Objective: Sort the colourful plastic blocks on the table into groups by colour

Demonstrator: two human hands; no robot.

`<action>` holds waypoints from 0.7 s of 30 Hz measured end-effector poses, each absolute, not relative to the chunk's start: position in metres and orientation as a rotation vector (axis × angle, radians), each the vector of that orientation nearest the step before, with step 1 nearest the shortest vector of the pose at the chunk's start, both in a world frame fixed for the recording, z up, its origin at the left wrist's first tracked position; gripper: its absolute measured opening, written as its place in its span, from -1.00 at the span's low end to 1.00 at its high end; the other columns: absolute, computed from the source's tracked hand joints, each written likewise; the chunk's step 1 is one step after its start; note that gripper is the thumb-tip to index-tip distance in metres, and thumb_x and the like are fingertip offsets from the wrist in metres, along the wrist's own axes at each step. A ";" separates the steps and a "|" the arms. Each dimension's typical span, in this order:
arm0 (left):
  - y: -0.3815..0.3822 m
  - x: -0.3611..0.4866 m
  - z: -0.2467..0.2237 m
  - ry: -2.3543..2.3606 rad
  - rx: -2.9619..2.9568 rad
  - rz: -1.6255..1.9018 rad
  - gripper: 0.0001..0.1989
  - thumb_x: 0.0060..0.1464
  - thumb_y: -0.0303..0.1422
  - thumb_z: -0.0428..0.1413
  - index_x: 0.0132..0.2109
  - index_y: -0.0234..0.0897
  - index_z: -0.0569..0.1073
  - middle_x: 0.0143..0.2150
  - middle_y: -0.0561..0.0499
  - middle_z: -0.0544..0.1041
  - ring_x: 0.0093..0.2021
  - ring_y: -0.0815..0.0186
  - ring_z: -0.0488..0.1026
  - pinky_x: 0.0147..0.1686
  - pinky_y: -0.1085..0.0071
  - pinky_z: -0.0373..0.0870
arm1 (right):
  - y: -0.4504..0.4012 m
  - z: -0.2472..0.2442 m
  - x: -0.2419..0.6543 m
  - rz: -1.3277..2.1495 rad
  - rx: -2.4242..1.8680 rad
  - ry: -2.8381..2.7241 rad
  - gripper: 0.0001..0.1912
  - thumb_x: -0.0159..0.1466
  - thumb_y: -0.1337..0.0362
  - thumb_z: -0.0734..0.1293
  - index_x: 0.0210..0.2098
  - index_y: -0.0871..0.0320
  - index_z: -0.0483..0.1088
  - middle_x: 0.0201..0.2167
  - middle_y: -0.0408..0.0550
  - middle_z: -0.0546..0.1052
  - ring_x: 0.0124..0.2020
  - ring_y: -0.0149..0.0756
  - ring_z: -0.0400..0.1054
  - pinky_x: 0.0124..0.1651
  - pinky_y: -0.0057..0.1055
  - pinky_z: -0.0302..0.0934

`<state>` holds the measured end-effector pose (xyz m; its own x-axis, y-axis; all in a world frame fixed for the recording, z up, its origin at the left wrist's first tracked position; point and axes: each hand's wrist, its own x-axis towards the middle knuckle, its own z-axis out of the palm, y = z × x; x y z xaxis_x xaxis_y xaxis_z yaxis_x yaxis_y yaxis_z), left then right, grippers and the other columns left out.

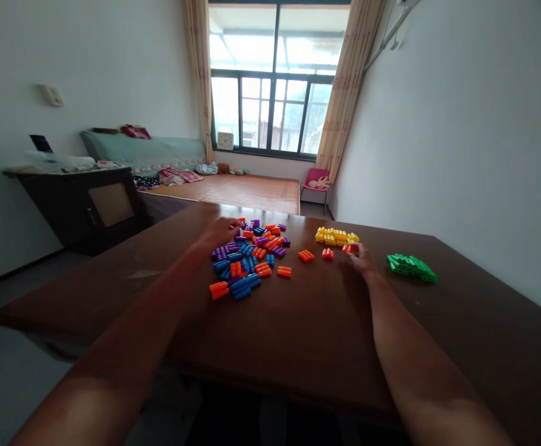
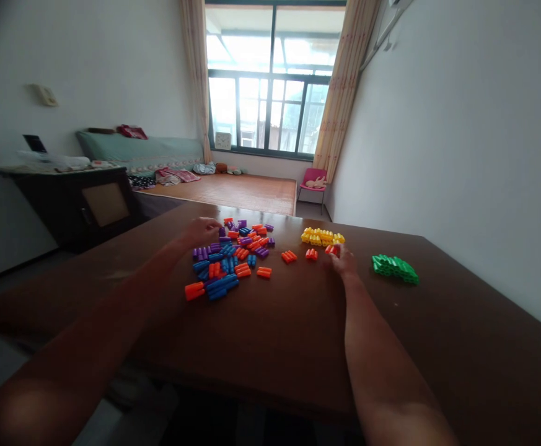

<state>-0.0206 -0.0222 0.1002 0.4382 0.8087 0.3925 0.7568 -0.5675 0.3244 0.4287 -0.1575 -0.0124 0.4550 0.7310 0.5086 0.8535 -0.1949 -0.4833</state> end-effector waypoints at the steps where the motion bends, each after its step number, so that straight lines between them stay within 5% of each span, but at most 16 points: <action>1: -0.011 -0.029 0.098 1.455 2.502 0.845 -0.76 0.06 -0.35 0.07 -0.19 -0.21 0.61 -0.25 0.01 0.63 -0.25 0.26 0.53 -0.25 0.47 0.39 | -0.159 -0.017 0.433 -0.154 -1.994 -1.328 -0.67 0.16 0.18 0.32 -0.10 0.16 0.44 -0.26 0.04 0.58 -0.41 -0.28 0.44 -0.26 -0.32 0.35; 7: -0.005 -0.026 0.056 1.342 2.363 1.053 -0.72 0.08 -0.37 0.03 -0.15 -0.25 0.60 -0.20 -0.01 0.63 -0.23 0.26 0.55 -0.23 0.46 0.43 | -0.152 -0.016 0.413 0.076 -1.912 -1.480 -0.57 0.14 0.10 0.38 -0.02 0.11 0.45 -0.14 0.03 0.57 -0.28 -0.25 0.47 -0.06 -0.22 0.33; 13: -0.016 -0.012 0.038 1.257 2.488 1.014 -0.71 0.14 -0.39 -0.02 -0.12 -0.19 0.58 -0.09 0.02 0.60 -0.12 0.27 0.52 -0.11 0.45 0.41 | -0.146 -0.008 0.392 -0.166 -1.935 -1.592 -0.50 0.14 -0.03 0.36 -0.01 0.10 0.49 -0.07 0.08 0.54 -0.02 -0.09 0.38 0.12 -0.09 0.20; 21: -0.009 -0.027 0.035 1.301 2.480 0.995 -0.72 0.12 -0.42 0.00 -0.14 -0.16 0.59 -0.11 0.05 0.61 -0.10 0.28 0.51 -0.05 0.45 0.40 | -0.132 -0.015 0.376 -0.303 -1.971 -1.574 -0.58 0.20 -0.05 0.30 -0.06 0.02 0.52 -0.11 0.05 0.57 -0.09 -0.05 0.37 0.02 -0.09 0.25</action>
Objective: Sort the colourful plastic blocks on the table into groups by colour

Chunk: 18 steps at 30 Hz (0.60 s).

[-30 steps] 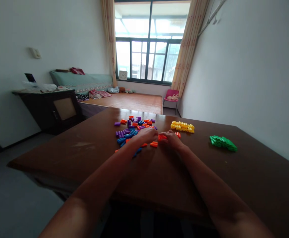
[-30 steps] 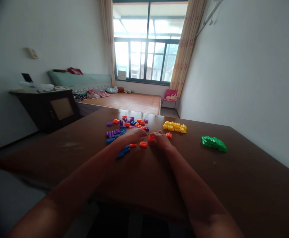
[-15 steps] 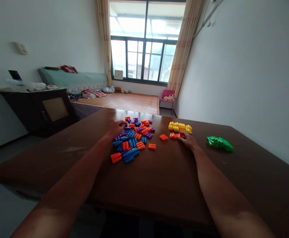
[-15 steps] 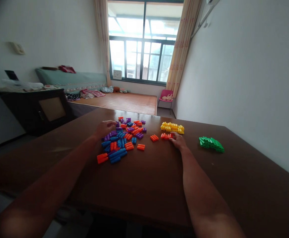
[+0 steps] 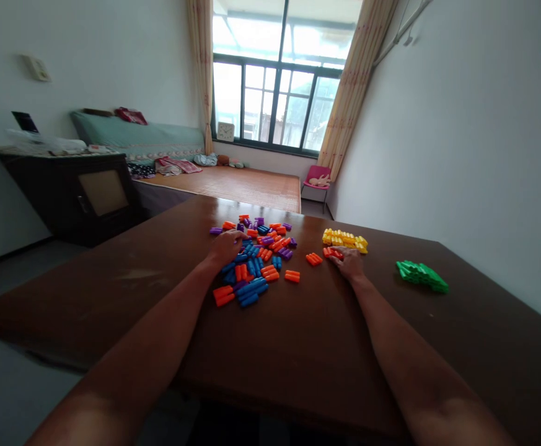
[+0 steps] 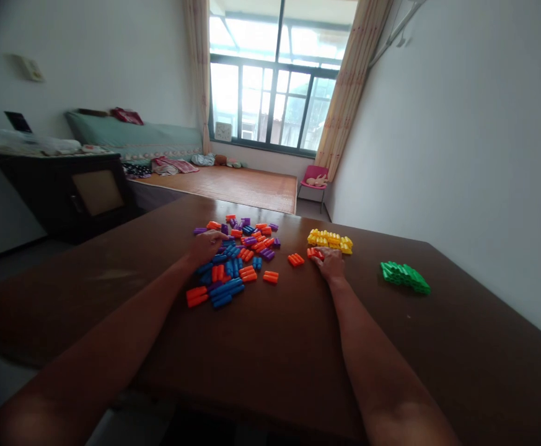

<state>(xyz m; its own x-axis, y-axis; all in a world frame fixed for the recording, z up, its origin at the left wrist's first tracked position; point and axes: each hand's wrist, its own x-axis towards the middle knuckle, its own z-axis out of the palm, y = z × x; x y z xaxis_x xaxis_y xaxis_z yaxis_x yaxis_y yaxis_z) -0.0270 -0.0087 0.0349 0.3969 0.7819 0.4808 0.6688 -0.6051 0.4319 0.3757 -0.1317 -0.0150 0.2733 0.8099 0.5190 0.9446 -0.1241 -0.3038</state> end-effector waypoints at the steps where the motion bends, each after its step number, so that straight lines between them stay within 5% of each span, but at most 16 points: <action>1: -0.007 -0.030 0.034 1.322 2.447 1.011 -0.73 0.12 -0.42 0.01 -0.14 -0.17 0.59 -0.13 0.04 0.61 -0.11 0.28 0.52 -0.06 0.45 0.41 | -0.132 -0.017 0.377 -0.323 -1.990 -1.564 -0.57 0.21 -0.05 0.29 -0.06 0.04 0.52 -0.09 0.07 0.56 -0.06 -0.04 0.36 0.03 -0.08 0.24; 7: -0.006 -0.041 0.040 1.210 2.356 0.946 -0.75 0.08 -0.44 0.05 -0.17 -0.25 0.61 -0.18 0.01 0.62 -0.18 0.32 0.53 -0.10 0.47 0.43 | -0.137 -0.022 0.377 -0.473 -2.002 -1.554 -0.53 0.27 0.00 0.22 0.06 0.09 0.43 0.10 0.08 0.45 0.11 0.02 0.25 0.11 -0.04 0.18; 18: -0.044 -0.063 0.081 0.571 2.465 0.154 -0.62 -0.14 -0.39 0.28 -0.08 -0.18 0.60 -0.16 0.07 0.60 -0.14 0.28 0.48 -0.17 0.53 0.35 | -0.136 -0.011 0.328 -0.435 -1.733 -1.857 -0.62 0.31 0.16 0.17 0.04 0.07 0.43 0.12 0.01 0.44 0.10 -0.09 0.30 0.15 -0.11 0.20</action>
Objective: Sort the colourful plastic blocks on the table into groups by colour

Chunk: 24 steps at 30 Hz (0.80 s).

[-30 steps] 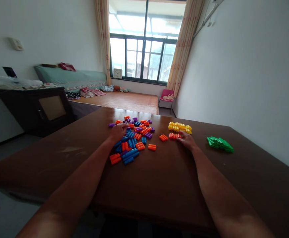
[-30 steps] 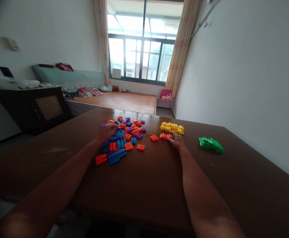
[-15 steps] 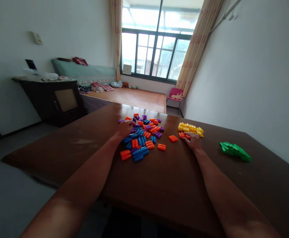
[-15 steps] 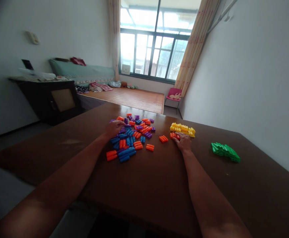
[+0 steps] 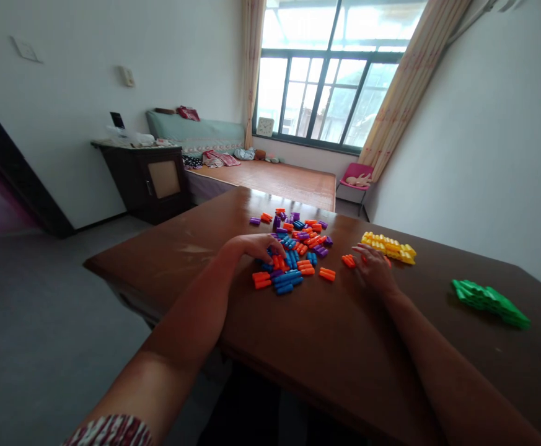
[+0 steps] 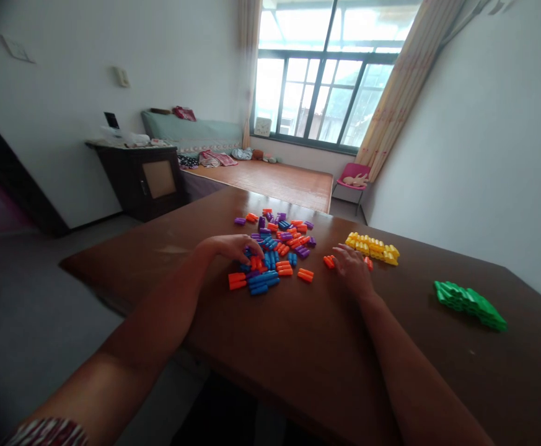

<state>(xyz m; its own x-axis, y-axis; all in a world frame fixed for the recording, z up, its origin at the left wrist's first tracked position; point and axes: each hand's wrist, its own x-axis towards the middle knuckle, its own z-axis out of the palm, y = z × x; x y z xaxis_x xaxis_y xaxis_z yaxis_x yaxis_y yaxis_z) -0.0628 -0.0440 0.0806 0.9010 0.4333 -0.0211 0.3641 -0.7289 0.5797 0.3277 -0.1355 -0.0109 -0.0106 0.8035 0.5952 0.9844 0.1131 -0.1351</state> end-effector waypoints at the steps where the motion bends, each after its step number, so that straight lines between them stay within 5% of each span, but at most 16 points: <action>1: -0.044 -0.060 0.078 0.627 2.504 0.158 -0.62 -0.13 -0.40 0.27 -0.07 -0.20 0.59 -0.17 0.06 0.60 -0.15 0.28 0.48 -0.16 0.52 0.34 | -0.135 -0.011 0.327 -0.436 -1.707 -1.859 -0.62 0.31 0.16 0.17 0.04 0.07 0.43 0.12 0.01 0.43 0.10 -0.09 0.30 0.15 -0.10 0.21; 6: -0.050 -0.052 0.080 0.931 2.618 0.346 -0.58 -0.08 -0.31 0.26 -0.02 -0.29 0.54 -0.07 -0.06 0.55 -0.16 0.27 0.46 -0.20 0.49 0.35 | -0.137 -0.008 0.319 -0.483 -1.599 -1.859 -0.61 0.32 0.16 0.16 0.07 0.08 0.40 0.14 0.04 0.42 0.10 -0.06 0.30 0.14 -0.05 0.22; 9: -0.057 -0.066 0.096 0.867 2.487 0.071 -0.64 -0.10 -0.20 0.27 -0.15 -0.30 0.56 -0.19 -0.03 0.58 -0.24 0.29 0.48 -0.32 0.52 0.36 | -0.141 -0.003 0.311 -0.494 -1.577 -1.930 -0.62 0.32 0.18 0.17 0.07 0.07 0.40 0.14 0.03 0.42 0.11 -0.05 0.30 0.14 -0.06 0.23; 18: -0.073 -0.069 0.092 0.979 2.130 -0.302 -0.53 -0.48 -0.29 0.41 -0.28 -0.26 0.57 -0.31 0.03 0.60 -0.42 0.29 0.49 -0.46 0.48 0.41 | -0.143 -0.002 0.311 -0.487 -1.593 -1.971 -0.68 0.33 0.21 0.16 -0.04 0.08 0.47 0.11 0.02 0.44 0.07 -0.08 0.35 0.11 -0.09 0.26; 24: -0.065 -0.084 0.102 0.735 2.258 -0.085 -0.59 -0.27 -0.30 0.34 -0.17 -0.26 0.60 -0.33 0.03 0.60 -0.33 0.30 0.49 -0.35 0.52 0.39 | -0.147 0.012 0.298 -0.394 -1.557 -1.894 -0.70 0.30 0.27 0.18 -0.06 0.07 0.47 0.08 0.00 0.47 0.08 -0.09 0.35 0.13 -0.08 0.25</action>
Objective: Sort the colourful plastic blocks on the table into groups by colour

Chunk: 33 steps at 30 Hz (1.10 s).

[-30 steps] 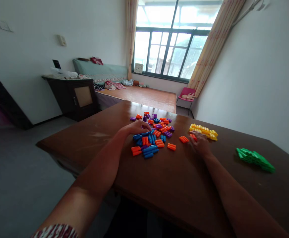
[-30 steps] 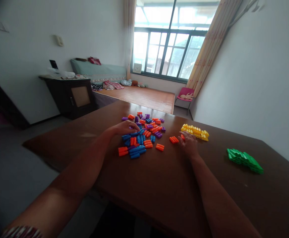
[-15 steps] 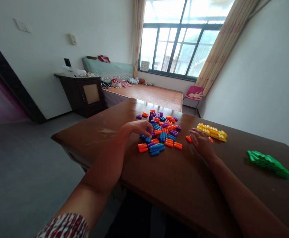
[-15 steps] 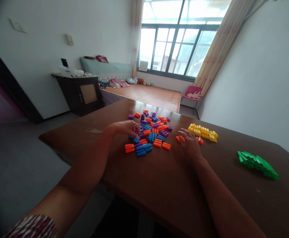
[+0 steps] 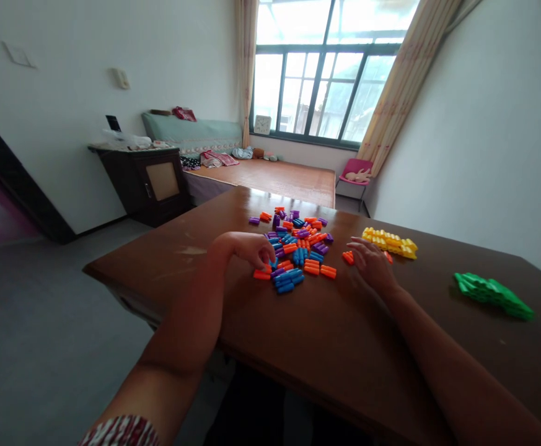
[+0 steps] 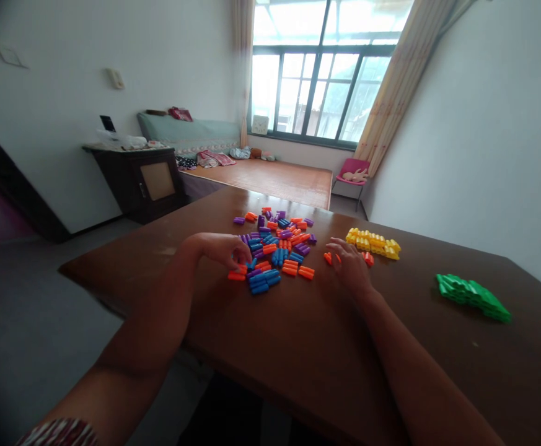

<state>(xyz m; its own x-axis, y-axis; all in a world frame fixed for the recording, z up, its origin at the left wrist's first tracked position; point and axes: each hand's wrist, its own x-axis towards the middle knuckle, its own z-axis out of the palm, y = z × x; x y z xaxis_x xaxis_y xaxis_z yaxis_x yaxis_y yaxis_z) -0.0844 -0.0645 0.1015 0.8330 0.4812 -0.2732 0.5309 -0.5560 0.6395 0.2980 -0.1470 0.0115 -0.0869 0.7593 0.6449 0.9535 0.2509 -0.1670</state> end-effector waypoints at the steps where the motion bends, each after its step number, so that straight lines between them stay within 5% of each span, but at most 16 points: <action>1: -0.063 -0.086 0.105 0.679 2.277 0.011 -0.59 -0.23 -0.30 0.33 -0.13 -0.26 0.59 -0.30 0.02 0.60 -0.30 0.31 0.49 -0.32 0.52 0.39 | -0.148 0.016 0.290 -0.361 -1.533 -1.873 -0.70 0.30 0.27 0.18 -0.06 0.07 0.46 0.07 0.01 0.47 0.06 -0.10 0.36 0.13 -0.08 0.25; 6: -0.066 -0.052 0.095 0.627 2.217 0.584 -0.56 -0.09 -0.29 0.26 -0.01 -0.27 0.52 -0.17 -0.01 0.54 -0.23 0.34 0.46 -0.25 0.48 0.39 | -0.159 0.035 0.228 -0.044 -1.342 -1.844 -0.70 0.31 0.17 0.23 0.00 0.05 0.41 -0.03 0.01 0.50 -0.27 -0.25 0.44 -0.16 -0.22 0.39; 10: -0.075 -0.002 0.067 0.644 2.039 0.824 -0.61 -0.07 -0.27 0.25 -0.07 -0.33 0.48 -0.23 -0.01 0.50 -0.32 0.37 0.44 -0.39 0.50 0.38 | -0.166 0.037 0.187 0.084 -1.171 -1.893 -0.52 0.24 0.11 0.34 0.13 0.01 0.29 0.08 0.04 0.41 -0.15 -0.22 0.41 -0.20 -0.28 0.40; 13: -0.080 0.016 0.056 0.593 1.993 0.854 -0.64 -0.05 -0.25 0.25 -0.11 -0.33 0.45 -0.24 0.00 0.49 -0.34 0.38 0.44 -0.40 0.51 0.40 | -0.164 0.036 0.182 0.073 -1.174 -1.850 -0.58 0.25 0.11 0.34 0.08 0.02 0.32 0.03 0.04 0.41 -0.17 -0.25 0.40 -0.18 -0.29 0.38; 19: -0.073 0.013 0.056 0.643 2.043 0.959 -0.62 0.08 -0.14 0.14 -0.03 -0.30 0.46 -0.12 -0.08 0.52 -0.23 0.29 0.49 -0.38 0.44 0.48 | -0.137 0.031 0.265 -0.015 -1.410 -1.628 -0.57 0.24 0.04 0.30 0.04 0.10 0.36 -0.08 0.07 0.47 -0.27 -0.22 0.41 -0.15 -0.21 0.36; 25: -0.058 0.006 0.054 0.792 2.020 1.112 -0.63 0.08 -0.13 0.12 -0.08 -0.30 0.50 -0.09 -0.09 0.52 -0.19 0.25 0.50 -0.34 0.41 0.51 | -0.127 0.010 0.378 -0.227 -1.874 -1.404 -0.58 0.25 0.08 0.23 -0.02 0.21 0.41 -0.19 0.18 0.51 -0.15 -0.02 0.36 -0.04 -0.05 0.25; 33: -0.051 -0.003 0.056 0.918 2.034 1.058 -0.67 0.09 -0.17 0.08 -0.09 -0.28 0.50 -0.09 -0.07 0.56 -0.17 0.25 0.51 -0.26 0.41 0.49 | -0.117 -0.007 0.381 -0.255 -2.125 -1.600 -0.62 0.27 0.14 0.21 0.00 0.14 0.43 -0.09 0.19 0.51 -0.01 0.05 0.31 -0.03 -0.02 0.22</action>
<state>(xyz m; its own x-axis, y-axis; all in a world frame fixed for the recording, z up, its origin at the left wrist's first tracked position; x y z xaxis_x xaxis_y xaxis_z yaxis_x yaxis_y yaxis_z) -0.0034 -0.0514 0.0562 0.4269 0.8122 0.3976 0.2791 -0.5366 0.7963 0.3812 -0.1174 -0.0071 0.3044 0.8577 0.4144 0.9440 -0.2134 -0.2517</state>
